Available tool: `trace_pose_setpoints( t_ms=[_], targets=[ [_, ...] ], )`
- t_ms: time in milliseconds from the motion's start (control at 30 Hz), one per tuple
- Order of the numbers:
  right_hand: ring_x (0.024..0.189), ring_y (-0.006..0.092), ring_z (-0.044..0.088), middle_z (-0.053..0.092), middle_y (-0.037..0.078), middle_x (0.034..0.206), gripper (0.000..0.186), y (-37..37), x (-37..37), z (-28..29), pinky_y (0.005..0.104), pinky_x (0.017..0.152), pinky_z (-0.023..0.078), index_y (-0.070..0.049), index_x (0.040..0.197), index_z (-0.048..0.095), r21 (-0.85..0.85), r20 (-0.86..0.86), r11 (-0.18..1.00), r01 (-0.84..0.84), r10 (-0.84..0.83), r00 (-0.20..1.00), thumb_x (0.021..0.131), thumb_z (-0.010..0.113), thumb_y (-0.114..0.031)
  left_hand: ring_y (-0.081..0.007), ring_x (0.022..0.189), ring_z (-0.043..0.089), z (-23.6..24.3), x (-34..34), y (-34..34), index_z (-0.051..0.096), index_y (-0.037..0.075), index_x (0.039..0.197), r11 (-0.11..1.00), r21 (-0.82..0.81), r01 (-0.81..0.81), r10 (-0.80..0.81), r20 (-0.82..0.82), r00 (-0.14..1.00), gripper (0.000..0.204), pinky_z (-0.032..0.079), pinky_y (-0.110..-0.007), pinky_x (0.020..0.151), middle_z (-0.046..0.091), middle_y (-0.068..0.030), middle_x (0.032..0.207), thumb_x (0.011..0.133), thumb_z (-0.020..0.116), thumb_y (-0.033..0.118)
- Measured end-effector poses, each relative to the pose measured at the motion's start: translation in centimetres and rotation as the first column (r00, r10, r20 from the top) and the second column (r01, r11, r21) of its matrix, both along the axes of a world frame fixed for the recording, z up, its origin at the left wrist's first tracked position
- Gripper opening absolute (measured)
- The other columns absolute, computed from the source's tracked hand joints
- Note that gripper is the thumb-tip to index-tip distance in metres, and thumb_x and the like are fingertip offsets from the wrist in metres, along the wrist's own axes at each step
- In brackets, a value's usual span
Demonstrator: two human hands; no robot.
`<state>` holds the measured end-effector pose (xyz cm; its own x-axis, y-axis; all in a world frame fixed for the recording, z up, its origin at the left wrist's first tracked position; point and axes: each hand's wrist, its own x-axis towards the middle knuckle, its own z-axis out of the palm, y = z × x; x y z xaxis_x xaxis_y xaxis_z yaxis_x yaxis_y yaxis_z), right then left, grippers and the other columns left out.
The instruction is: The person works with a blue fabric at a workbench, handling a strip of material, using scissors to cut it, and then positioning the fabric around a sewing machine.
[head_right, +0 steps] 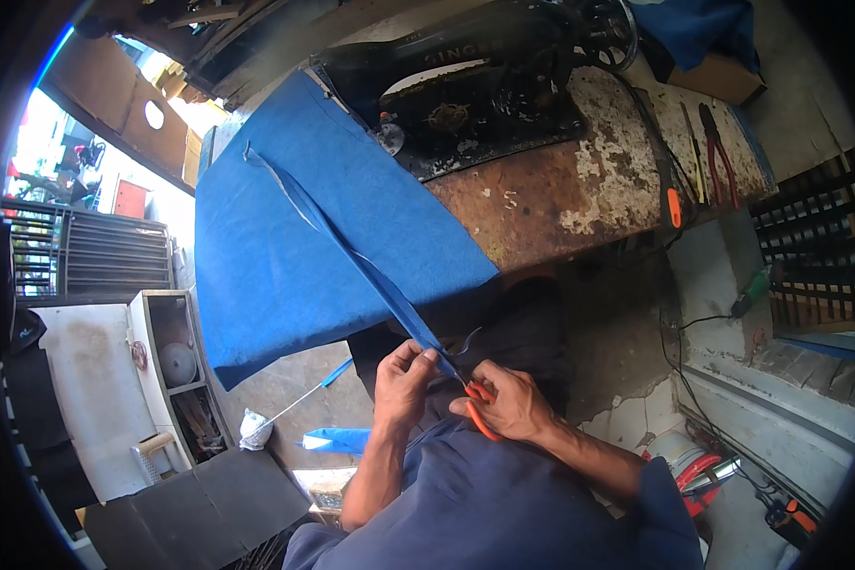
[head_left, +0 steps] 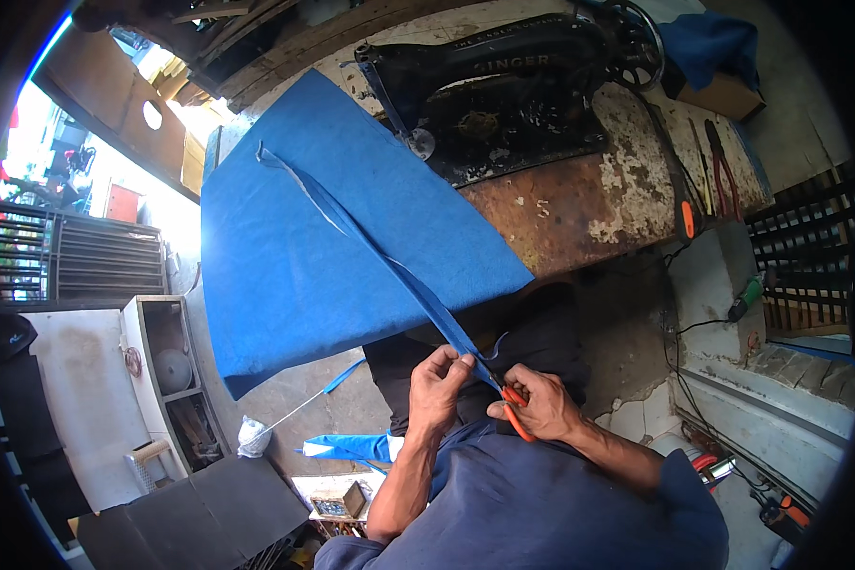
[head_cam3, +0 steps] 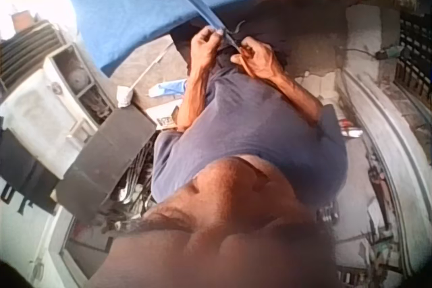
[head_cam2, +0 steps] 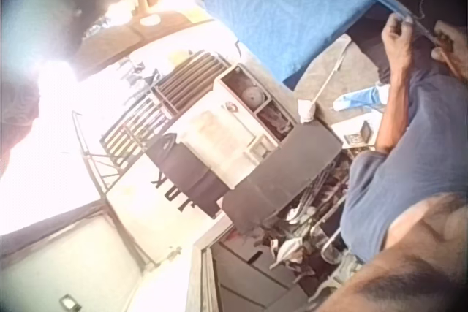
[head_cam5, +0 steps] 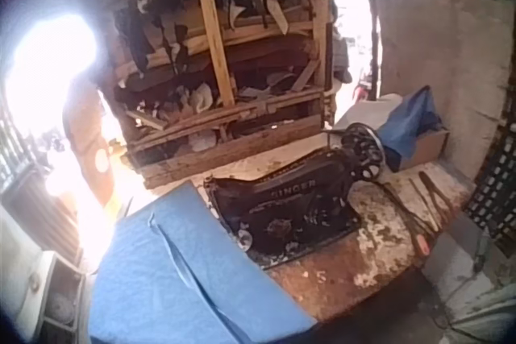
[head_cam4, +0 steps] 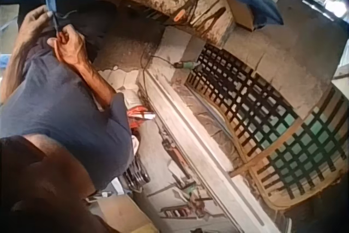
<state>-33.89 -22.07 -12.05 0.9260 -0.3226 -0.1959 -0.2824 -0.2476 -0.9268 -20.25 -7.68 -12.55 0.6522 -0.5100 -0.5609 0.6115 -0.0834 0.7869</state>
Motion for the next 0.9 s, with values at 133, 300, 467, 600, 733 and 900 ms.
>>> trace_pose_setpoints(
  t_ms=[133,300,467,600,733,900],
  targets=[
    [0.057,0.0160,0.057,0.057,0.005,0.065,0.047,0.1,-0.2,0.1,0.0330,0.056,0.049,-0.004,0.089,0.055,0.025,-0.037,1.000,-0.016,0.017,0.999,0.077,0.090,-0.033,-0.0084,0.079,0.063,-0.2,-0.4,0.2,0.068,0.001,0.099,0.999,-0.021,-0.027,0.027,-0.003,1.000,0.009,0.052,-0.025,0.077,0.070,-0.0030,0.091,0.097,0.066,0.010],
    [0.057,0.0157,0.058,0.057,0.005,0.065,0.046,0.1,0.0,0.0,0.0328,0.057,0.049,-0.004,0.090,0.055,0.013,0.018,0.999,-0.033,0.033,0.999,0.077,0.090,-0.033,-0.0103,0.082,0.066,-0.2,-0.3,0.8,0.068,0.001,0.099,0.999,-0.031,0.029,-0.030,-0.024,0.999,0.009,0.054,-0.027,0.079,0.071,-0.0042,0.092,0.097,0.066,0.009],
    [0.058,0.0147,0.057,0.057,0.005,0.066,0.046,0.0,0.2,0.0,0.0321,0.056,0.048,-0.004,0.093,0.056,0.050,-0.032,0.997,-0.054,0.056,0.998,0.079,0.089,-0.032,-0.0068,0.078,0.058,0.1,-0.3,0.9,0.069,0.001,0.096,1.000,-0.003,0.020,-0.020,-0.007,1.000,0.012,0.047,-0.025,0.073,0.067,-0.0002,0.086,0.096,0.069,0.013],
    [0.058,0.0135,0.056,0.057,0.004,0.066,0.044,0.2,0.2,0.1,0.0312,0.055,0.047,-0.004,0.092,0.056,0.113,-0.046,0.993,-0.044,0.049,0.998,0.080,0.088,-0.031,-0.0036,0.073,0.051,0.3,-0.6,0.9,0.069,0.002,0.093,1.000,0.003,0.021,-0.021,0.001,1.000,0.015,0.039,-0.022,0.067,0.062,0.0038,0.081,0.095,0.071,0.016],
    [0.057,0.0118,0.055,0.057,0.003,0.065,0.041,0.4,0.4,0.0,0.0301,0.054,0.046,-0.004,0.090,0.057,0.063,0.010,0.997,-0.042,0.042,0.999,0.080,0.088,-0.029,-0.0034,0.073,0.049,0.6,-0.7,1.0,0.069,0.002,0.092,0.999,-0.006,0.048,-0.048,0.001,0.999,0.014,0.038,-0.022,0.067,0.062,0.0044,0.081,0.095,0.071,0.016],
    [0.057,0.0114,0.055,0.058,0.003,0.065,0.041,0.2,0.5,0.0,0.0300,0.054,0.046,-0.004,0.090,0.057,0.097,-0.015,0.994,-0.043,0.044,0.999,0.081,0.087,-0.032,-0.0042,0.074,0.053,0.8,-0.6,1.1,0.069,0.002,0.092,0.997,0.042,0.058,-0.058,-0.009,0.998,0.014,0.042,-0.022,0.070,0.063,0.0030,0.081,0.095,0.070,0.015]
  ],
)
